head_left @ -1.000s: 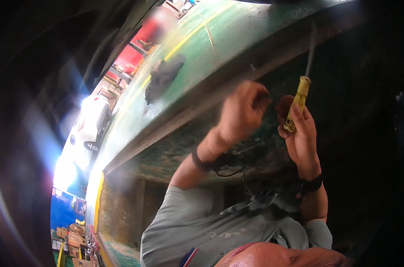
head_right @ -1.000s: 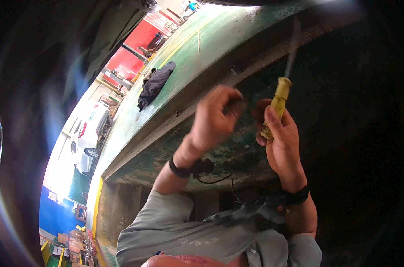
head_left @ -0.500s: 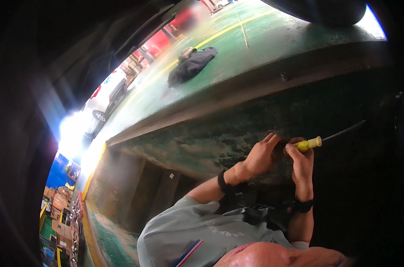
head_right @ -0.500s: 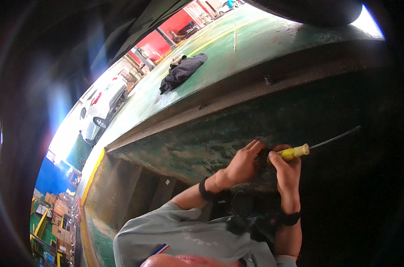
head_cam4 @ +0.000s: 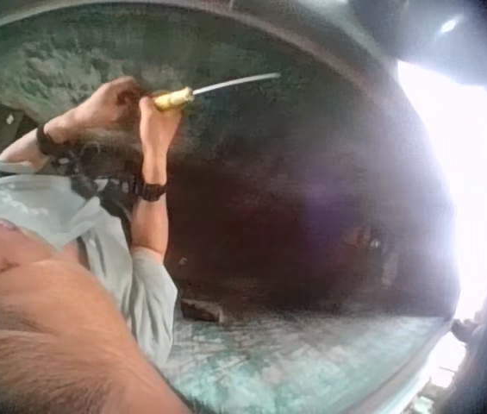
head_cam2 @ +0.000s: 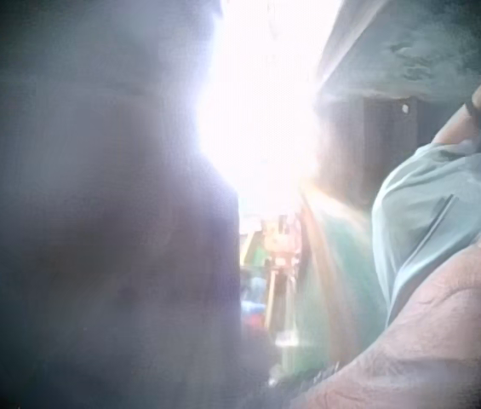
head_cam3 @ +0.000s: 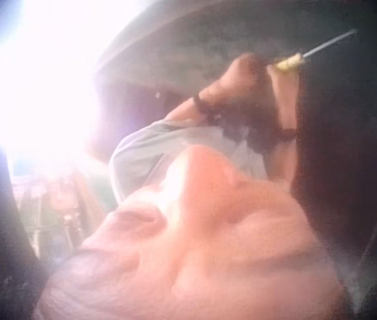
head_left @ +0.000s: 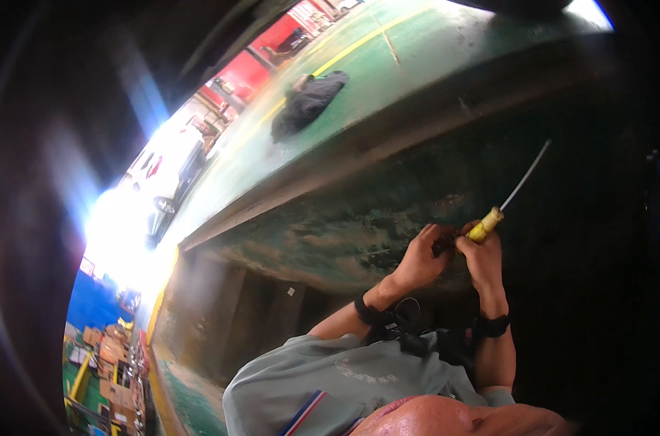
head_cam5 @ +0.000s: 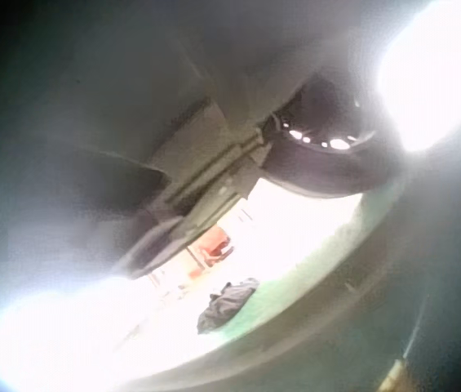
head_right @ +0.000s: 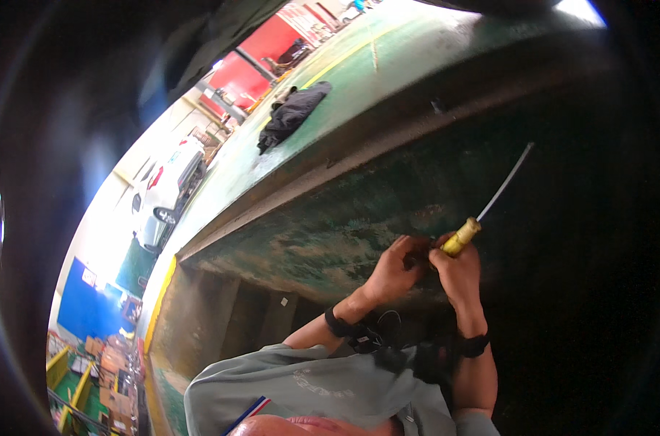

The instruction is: The person lies on the floor beneath a vehicle and uses a yellow-handled screwdriver to pry at a component near the wheel well. They then stand, retrieve a ratchet and socket from a tool rack, and return to the vehicle to tighten bolts under the chassis.

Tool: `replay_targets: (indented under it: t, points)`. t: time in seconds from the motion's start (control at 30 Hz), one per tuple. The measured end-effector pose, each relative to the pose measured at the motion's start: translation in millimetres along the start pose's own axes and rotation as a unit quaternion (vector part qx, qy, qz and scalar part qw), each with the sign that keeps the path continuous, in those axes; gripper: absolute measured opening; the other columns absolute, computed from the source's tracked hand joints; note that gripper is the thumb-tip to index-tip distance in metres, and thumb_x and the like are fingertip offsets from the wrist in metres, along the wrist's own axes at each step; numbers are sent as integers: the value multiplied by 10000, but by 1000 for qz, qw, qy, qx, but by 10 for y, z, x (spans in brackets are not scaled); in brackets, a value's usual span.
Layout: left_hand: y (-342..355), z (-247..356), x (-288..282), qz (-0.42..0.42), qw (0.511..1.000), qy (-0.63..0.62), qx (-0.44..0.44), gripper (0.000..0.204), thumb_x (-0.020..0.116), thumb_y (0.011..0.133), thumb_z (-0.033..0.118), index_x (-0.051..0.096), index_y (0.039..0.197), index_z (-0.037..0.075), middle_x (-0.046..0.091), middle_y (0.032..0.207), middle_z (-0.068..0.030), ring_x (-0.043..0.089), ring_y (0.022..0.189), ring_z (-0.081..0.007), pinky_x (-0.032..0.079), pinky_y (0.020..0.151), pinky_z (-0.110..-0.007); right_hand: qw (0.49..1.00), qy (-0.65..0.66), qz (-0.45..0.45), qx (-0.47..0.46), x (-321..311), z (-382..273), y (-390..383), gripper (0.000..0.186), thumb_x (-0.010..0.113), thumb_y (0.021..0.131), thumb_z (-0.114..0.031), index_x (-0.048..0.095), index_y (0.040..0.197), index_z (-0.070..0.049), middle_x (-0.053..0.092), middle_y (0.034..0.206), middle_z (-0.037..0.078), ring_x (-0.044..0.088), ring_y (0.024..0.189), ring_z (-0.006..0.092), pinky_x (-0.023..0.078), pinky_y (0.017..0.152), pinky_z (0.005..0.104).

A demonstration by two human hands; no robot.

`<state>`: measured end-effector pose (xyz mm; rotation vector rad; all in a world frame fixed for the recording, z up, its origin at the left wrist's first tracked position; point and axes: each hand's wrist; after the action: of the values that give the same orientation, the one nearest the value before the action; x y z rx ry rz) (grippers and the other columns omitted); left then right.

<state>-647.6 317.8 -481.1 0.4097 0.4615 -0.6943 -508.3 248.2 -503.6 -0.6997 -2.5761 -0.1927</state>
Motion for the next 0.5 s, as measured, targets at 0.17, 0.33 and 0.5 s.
replay_targets:
  t: [0.17, 0.33, 0.5]
  points:
    - [-9, 83, -51, 24, 997, 70, 33, 284, 664, 900, -29, 625, 1181, -13, 660, 1045, -83, 649, 965, -145, 528, 830, -279, 999, 33, -6, 31, -21, 92, -3, 126, 660, 823, -12, 593, 929, -23, 585, 793, 9, 555, 698, 92, 447, 623, 254]
    - [2, -2, -33, 32, 998, -21, -41, 189, 664, 934, 4, 640, 1122, -7, 691, 953, -38, 630, 826, -84, 521, 748, -246, 997, 59, 3, 54, -32, 116, -102, 181, 696, 799, -57, 599, 942, -1, 612, 794, 29, 581, 698, 108, 466, 621, 276]
    - [48, -72, -36, -64, 994, -75, -53, 216, 657, 933, -10, 632, 1147, 10, 668, 969, -23, 596, 833, -60, 500, 722, -227, 994, -13, 68, 80, -117, -97, -326, 216, 715, 801, -121, 624, 968, -17, 640, 807, 44, 629, 736, 136, 496, 651, 291]
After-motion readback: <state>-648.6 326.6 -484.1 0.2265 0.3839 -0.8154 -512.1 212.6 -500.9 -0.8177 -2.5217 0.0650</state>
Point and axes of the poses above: each hand's wrist, its own y-axis towards the middle knuckle, its own x-axis out of the palm, z = x × y
